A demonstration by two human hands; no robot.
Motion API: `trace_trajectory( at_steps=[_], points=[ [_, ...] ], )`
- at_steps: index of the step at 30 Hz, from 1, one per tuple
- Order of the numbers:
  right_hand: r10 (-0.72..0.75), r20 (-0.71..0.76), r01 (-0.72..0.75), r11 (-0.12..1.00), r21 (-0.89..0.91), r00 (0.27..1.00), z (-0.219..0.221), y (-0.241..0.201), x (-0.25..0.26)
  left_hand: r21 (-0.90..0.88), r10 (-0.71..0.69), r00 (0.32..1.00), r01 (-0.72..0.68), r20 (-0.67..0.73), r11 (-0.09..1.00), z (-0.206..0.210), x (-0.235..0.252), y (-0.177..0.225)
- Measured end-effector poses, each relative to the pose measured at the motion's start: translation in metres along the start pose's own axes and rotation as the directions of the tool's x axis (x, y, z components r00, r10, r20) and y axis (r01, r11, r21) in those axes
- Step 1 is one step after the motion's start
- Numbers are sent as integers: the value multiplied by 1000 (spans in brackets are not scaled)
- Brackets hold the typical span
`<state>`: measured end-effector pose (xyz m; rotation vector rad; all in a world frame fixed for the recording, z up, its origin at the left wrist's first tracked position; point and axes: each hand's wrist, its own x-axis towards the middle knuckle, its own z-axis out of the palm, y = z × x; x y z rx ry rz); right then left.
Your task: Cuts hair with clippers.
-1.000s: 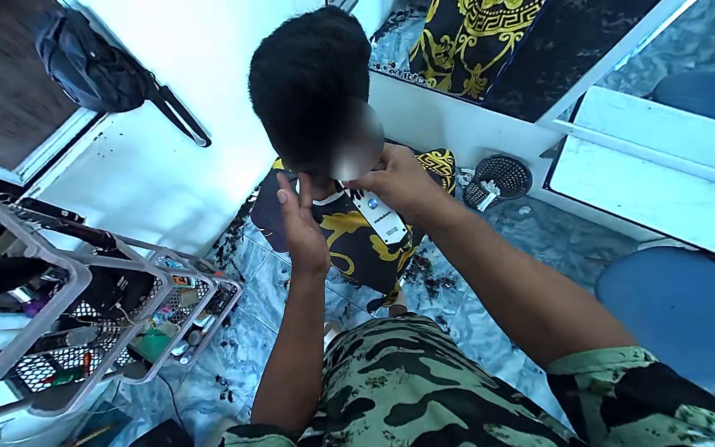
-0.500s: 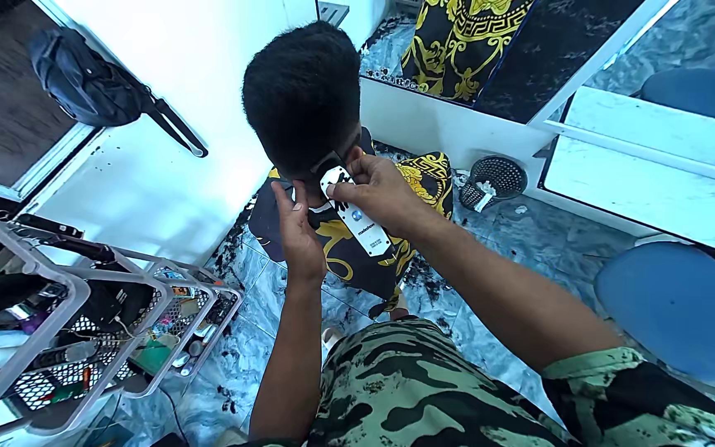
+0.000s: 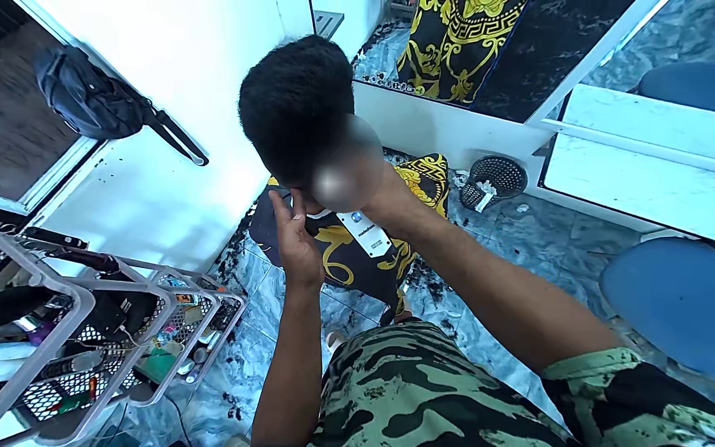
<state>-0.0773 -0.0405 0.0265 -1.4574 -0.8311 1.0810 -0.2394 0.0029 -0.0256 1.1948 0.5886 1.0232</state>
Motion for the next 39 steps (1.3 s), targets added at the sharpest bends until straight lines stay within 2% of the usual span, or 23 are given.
trace_trajectory(
  at_steps=[5, 9, 13, 17, 21, 23, 26, 31, 35, 39],
  points=[
    [102, 13, -101, 995, -24, 995, -8, 6, 0, -3, 7, 1000, -7, -15, 1000, 1, 2, 1],
    [-18, 67, 14, 998, 68, 998, -9, -6, 2, -16, 14, 1000, -14, -9, 1000, 0, 2, -1],
    [85, 44, -81, 993, -90, 995, -16, 0, 1, -12, 12, 1000, -12, -10, 1000, 0, 2, 0],
    [-32, 94, 33, 999, -10, 995, -16, -13, 2, -21, 12, 1000, -12, -6, 1000, -1, 2, -2],
    [26, 67, -16, 989, -145, 997, -18, -5, 3, -33, 25, 1000, -25, -6, 999, -2, 3, -2],
    [40, 42, -34, 989, -144, 998, -19, -5, 3, -39, 31, 1000, -31, -4, 999, -2, 4, -3],
    [-13, 65, 18, 997, -80, 998, -14, -18, 2, -44, 35, 999, -35, 8, 998, -2, 4, -5],
    [36, 32, -29, 975, -219, 999, -16, -6, 2, -56, 26, 999, -27, -27, 998, -1, 6, -5],
    [-34, 41, 38, 993, -115, 999, -8, -21, -1, -41, 36, 999, -36, -10, 999, -2, 5, -6],
    [21, 31, -14, 971, -237, 999, -12, -1, 1, -38, 20, 999, -21, -27, 999, -3, 4, -4]
  ],
)
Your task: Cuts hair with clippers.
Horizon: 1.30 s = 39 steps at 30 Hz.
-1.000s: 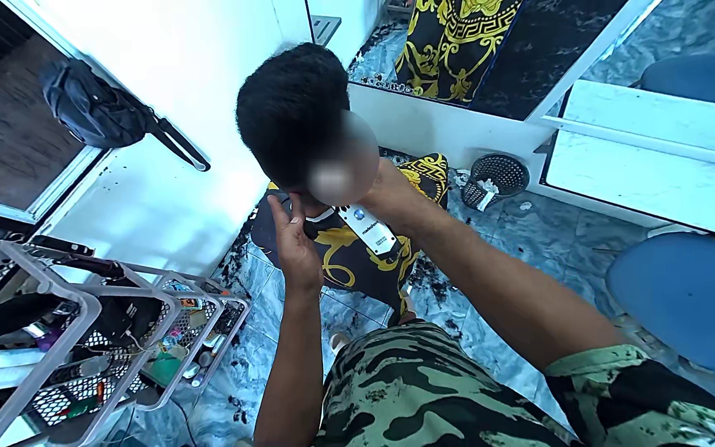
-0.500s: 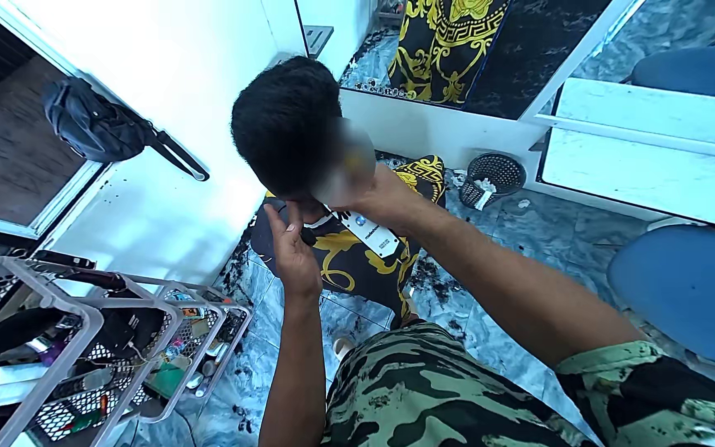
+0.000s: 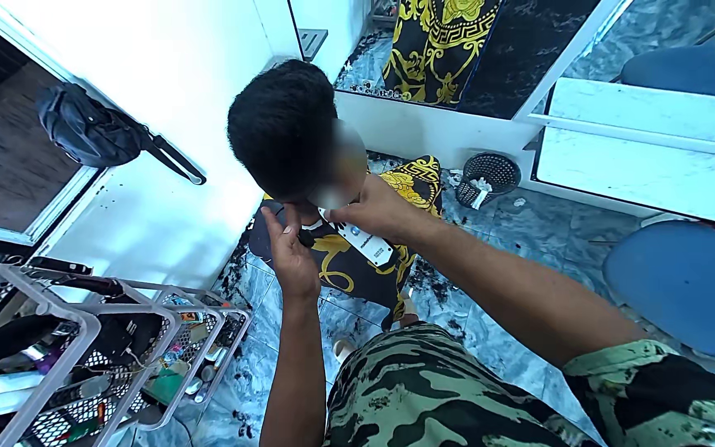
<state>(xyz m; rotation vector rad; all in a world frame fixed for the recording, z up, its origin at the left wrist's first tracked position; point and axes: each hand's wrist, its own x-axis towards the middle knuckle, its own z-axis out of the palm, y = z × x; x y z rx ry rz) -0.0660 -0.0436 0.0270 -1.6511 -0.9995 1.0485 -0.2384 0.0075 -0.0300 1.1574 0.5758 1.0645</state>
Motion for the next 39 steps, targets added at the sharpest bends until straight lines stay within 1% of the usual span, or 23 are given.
trace_trajectory(
  at_steps=[1, 4, 6, 9, 10, 13, 14, 17, 19, 21, 23, 25, 27, 29, 32, 34, 37, 39],
  points=[
    [9, -8, -9, 1000, 10, 1000, 0, 0, -1, 5, -3, 1000, 3, -2, 1000, 0, 0, 0],
    [-38, -23, 41, 991, 130, 999, 2, -19, -5, -3, 6, 1000, -6, 17, 1000, -1, 0, -1],
    [-40, -21, 42, 994, 100, 999, 6, -18, -5, -10, 12, 999, -11, 35, 1000, -2, 0, -1],
    [11, -20, -10, 1000, 22, 1000, 7, -1, -5, -16, 12, 1000, -12, 28, 1000, -2, 0, 0],
    [12, -27, -11, 999, 34, 1000, 8, -2, -6, -12, 12, 1000, -11, 22, 1000, -3, 0, 0],
    [-42, -44, 47, 994, 100, 998, 8, -21, -7, -7, 9, 999, -9, 33, 1000, -3, 0, -1],
    [-51, -41, 54, 995, 89, 998, 9, -23, -7, -11, 10, 999, -10, 41, 1000, -3, 0, -1],
    [-21, -32, 21, 1000, -11, 999, 11, -3, -5, -17, 11, 999, -10, 38, 1000, -2, 2, 0],
    [7, -34, -7, 1000, -6, 999, 10, 0, -5, -21, 8, 1000, -7, 27, 1000, -3, 2, -1],
    [-44, -66, 47, 998, 44, 997, 11, -12, -5, -13, 10, 999, -10, 34, 1000, -2, 1, -1],
    [-86, -75, 90, 995, 44, 993, 12, -21, -5, -9, 7, 999, -6, 40, 1000, -2, 1, 0],
    [-86, -63, 86, 996, -11, 994, 12, -9, -4, -5, -2, 999, 2, 32, 1000, 0, 1, 2],
    [-33, -60, 30, 998, -46, 998, 12, 9, -4, -9, -8, 1000, 8, 10, 1000, 0, 2, 3],
    [9, -71, -9, 1000, -5, 997, 12, 11, -6, -8, -9, 1000, 10, 10, 1000, -2, 0, 2],
    [-69, -105, 79, 993, 93, 992, 8, -14, -6, 4, 2, 1000, -2, 10, 1000, -2, 3, 1],
    [-84, -95, 89, 995, 51, 992, 10, -13, -6, 11, -4, 1000, 4, -6, 1000, -2, 3, 1],
    [-20, -74, 18, 999, -26, 997, 13, 13, -4, 5, -16, 1000, 16, -18, 1000, -3, 2, 2],
    [-18, -85, 21, 999, 26, 996, 14, 11, -5, 1, -21, 1000, 21, -17, 1000, -4, 0, 1]
  ],
)
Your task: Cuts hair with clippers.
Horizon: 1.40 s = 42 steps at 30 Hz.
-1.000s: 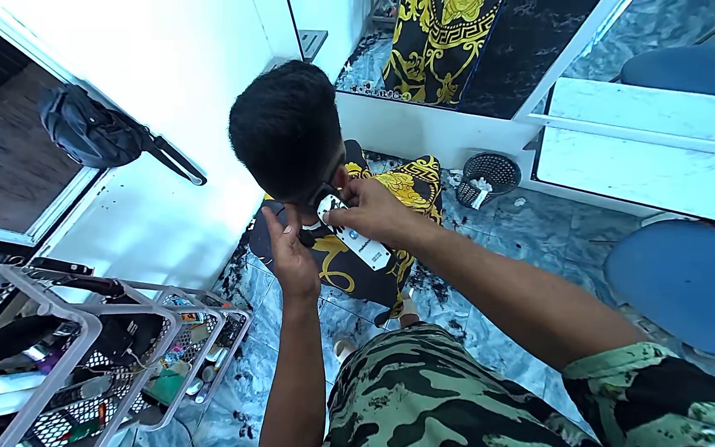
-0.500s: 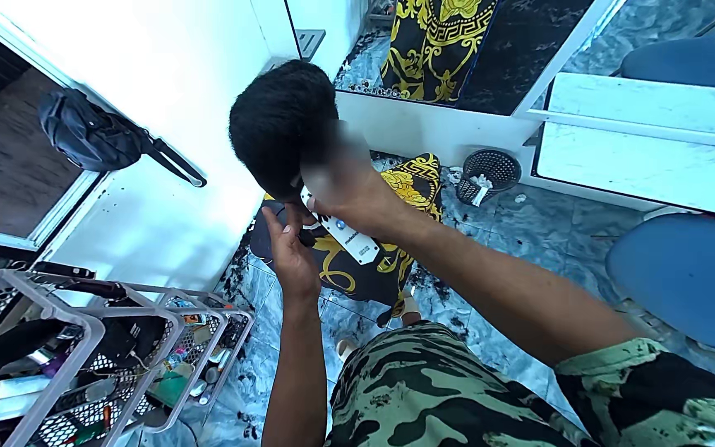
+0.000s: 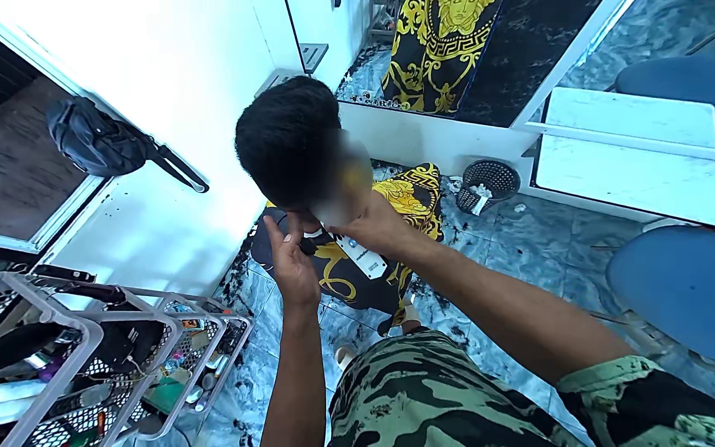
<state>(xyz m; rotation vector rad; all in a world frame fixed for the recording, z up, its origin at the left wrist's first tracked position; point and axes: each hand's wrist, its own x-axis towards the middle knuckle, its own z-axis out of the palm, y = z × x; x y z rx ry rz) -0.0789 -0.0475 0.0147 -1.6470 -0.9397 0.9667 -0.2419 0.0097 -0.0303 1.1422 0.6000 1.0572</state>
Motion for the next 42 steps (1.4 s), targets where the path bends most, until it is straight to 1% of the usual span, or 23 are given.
trace_trajectory(
  at_steps=[2, 4, 7, 12, 16, 20, 22, 24, 26, 27, 28, 30, 31, 32, 34, 35, 36, 37, 38, 39, 40, 41, 42],
  points=[
    [-55, -12, 56, 997, 61, 998, 1, -16, -1, -13, 12, 1000, -11, 16, 1000, -1, 0, -2],
    [-73, -10, 73, 997, 34, 997, 3, -20, -1, -23, 17, 1000, -17, 22, 1000, -1, 0, -2],
    [-6, 0, 6, 999, -34, 1000, 2, -3, -1, -15, 6, 1000, -6, 6, 1000, 1, 2, 0],
    [-39, 11, 37, 989, 143, 999, 0, -25, -1, 9, 4, 1000, -3, -11, 1000, 1, 3, 0],
    [43, 53, -46, 997, 68, 998, -3, -6, -2, 4, -17, 999, 17, -36, 1000, 3, 3, 4],
    [-16, 87, 6, 993, 116, 996, -12, -30, 0, 17, 18, 1000, -18, -2, 1000, 3, 3, -2],
    [13, 162, -33, 992, 120, 987, -15, -10, -11, 57, 59, 998, -58, -20, 997, -2, 4, -5],
    [154, 262, -205, 963, 177, 953, -25, 38, -40, 116, 138, 978, -120, -154, 986, -23, 2, -16],
    [280, 290, -370, 868, 331, 915, -44, 96, -76, 186, 228, 895, -167, -383, 968, -56, 0, -30],
    [329, 285, -427, 791, 438, 900, -55, 125, -94, 240, 281, 851, -189, -443, 952, -69, -4, -35],
    [365, 281, -461, 694, 553, 887, -67, 151, -109, 311, 357, 837, -238, -415, 920, -73, -9, -38],
    [437, 248, -454, 465, 760, 864, -84, 191, -126, 349, 489, 864, -423, -125, 836, -47, -15, -37],
    [474, 227, -425, 364, 829, 850, -90, 202, -129, 304, 528, 848, -516, 46, 801, -21, -11, -31],
    [496, 214, -400, 307, 863, 842, -95, 209, -128, 271, 582, 795, -606, 172, 748, 7, -1, -24],
    [507, 188, -382, 310, 871, 841, -104, 211, -118, 256, 693, 681, -732, 237, 631, 61, 27, -12],
    [505, 174, -381, 342, 859, 845, -107, 205, -111, 264, 688, 679, -734, 256, 626, 82, 39, -6],
    [497, 161, -378, 374, 847, 852, -110, 199, -104, 307, 599, 748, -663, 286, 682, 99, 43, -1],
    [489, 147, -369, 397, 840, 860, -111, 192, -97, 387, 386, 851, -511, 357, 768, 112, 40, 7],
    [474, 136, -359, 419, 834, 870, -111, 186, -90, 476, 52, 886, -295, 460, 828, 121, 34, 16],
    [460, 125, -352, 450, 821, 879, -111, 179, -83, 576, -273, 795, -115, 542, 809, 126, 25, 21],
    [451, 113, -353, 495, 794, 886, -110, 170, -76, 650, -464, 673, -34, 576, 759, 126, 14, 23],
    [444, 96, -357, 554, 752, 891, -109, 160, -70, 661, -518, 628, 7, 581, 751, 117, 0, 20],
    [425, 87, -361, 623, 694, 901, -106, 149, -64, 616, -489, 678, 68, 548, 785, 102, -15, 15]
  ],
)
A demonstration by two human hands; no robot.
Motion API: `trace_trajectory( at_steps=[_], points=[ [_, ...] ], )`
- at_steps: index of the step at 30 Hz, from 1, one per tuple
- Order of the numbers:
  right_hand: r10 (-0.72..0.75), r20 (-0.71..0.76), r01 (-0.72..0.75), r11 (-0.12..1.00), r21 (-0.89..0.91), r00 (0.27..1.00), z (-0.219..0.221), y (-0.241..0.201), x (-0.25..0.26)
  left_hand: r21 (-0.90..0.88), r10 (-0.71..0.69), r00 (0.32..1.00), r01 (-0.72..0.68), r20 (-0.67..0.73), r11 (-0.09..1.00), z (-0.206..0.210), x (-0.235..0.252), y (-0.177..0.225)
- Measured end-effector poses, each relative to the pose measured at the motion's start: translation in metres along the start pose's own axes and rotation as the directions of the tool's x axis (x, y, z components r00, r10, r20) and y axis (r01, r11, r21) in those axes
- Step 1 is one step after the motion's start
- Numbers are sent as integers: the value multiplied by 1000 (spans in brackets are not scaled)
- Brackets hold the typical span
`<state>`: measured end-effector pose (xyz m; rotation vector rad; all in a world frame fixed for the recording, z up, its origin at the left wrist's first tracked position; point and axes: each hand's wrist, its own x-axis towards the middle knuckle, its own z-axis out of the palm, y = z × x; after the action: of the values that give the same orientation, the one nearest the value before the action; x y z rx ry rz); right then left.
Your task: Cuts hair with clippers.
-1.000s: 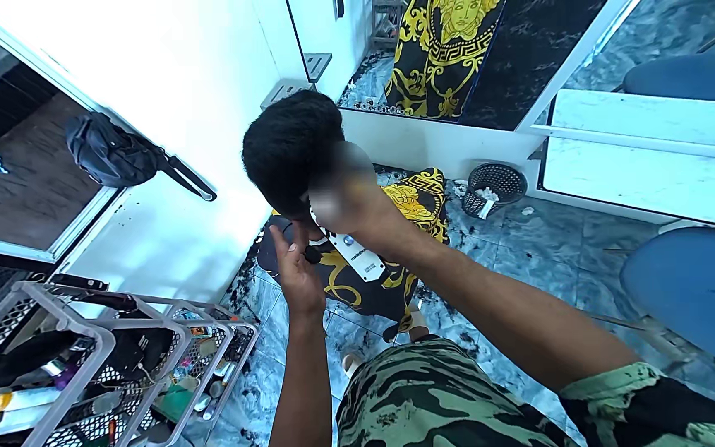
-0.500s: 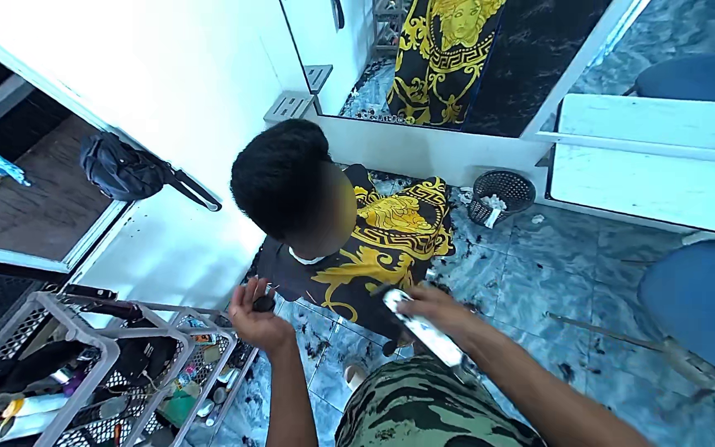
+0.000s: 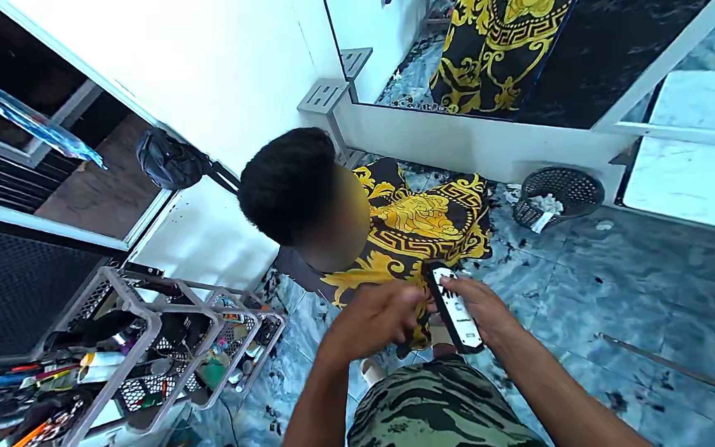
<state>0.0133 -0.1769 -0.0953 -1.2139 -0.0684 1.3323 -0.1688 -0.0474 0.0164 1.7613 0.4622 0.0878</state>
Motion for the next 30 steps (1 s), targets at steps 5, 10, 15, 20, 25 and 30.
trace_trajectory(
  at_steps=[5, 10, 15, 20, 25, 30],
  points=[
    [-166, 303, 298, 834, -465, 938, 73, -46, 8, -206, -62, 634, -155, -771, 966, 1, -37, -65],
    [-221, 464, 493, 608, -622, 858, 132, -93, 29, -24, 88, 460, -233, -883, 972, -13, -22, -71],
    [-102, 416, 380, 640, -668, 904, 140, -119, 35, 1, 144, 440, -308, -886, 951, -16, -10, -67],
    [-110, 471, 403, 706, -583, 875, 144, -120, 34, -47, 126, 487, -327, -864, 944, -18, -8, -63],
    [-105, 464, 385, 730, -564, 880, 147, -120, 35, -35, 149, 509, -334, -848, 942, -21, -7, -63],
    [-102, 473, 390, 726, -567, 875, 149, -122, 33, -46, 141, 525, -327, -839, 944, -23, -7, -61]
  ],
)
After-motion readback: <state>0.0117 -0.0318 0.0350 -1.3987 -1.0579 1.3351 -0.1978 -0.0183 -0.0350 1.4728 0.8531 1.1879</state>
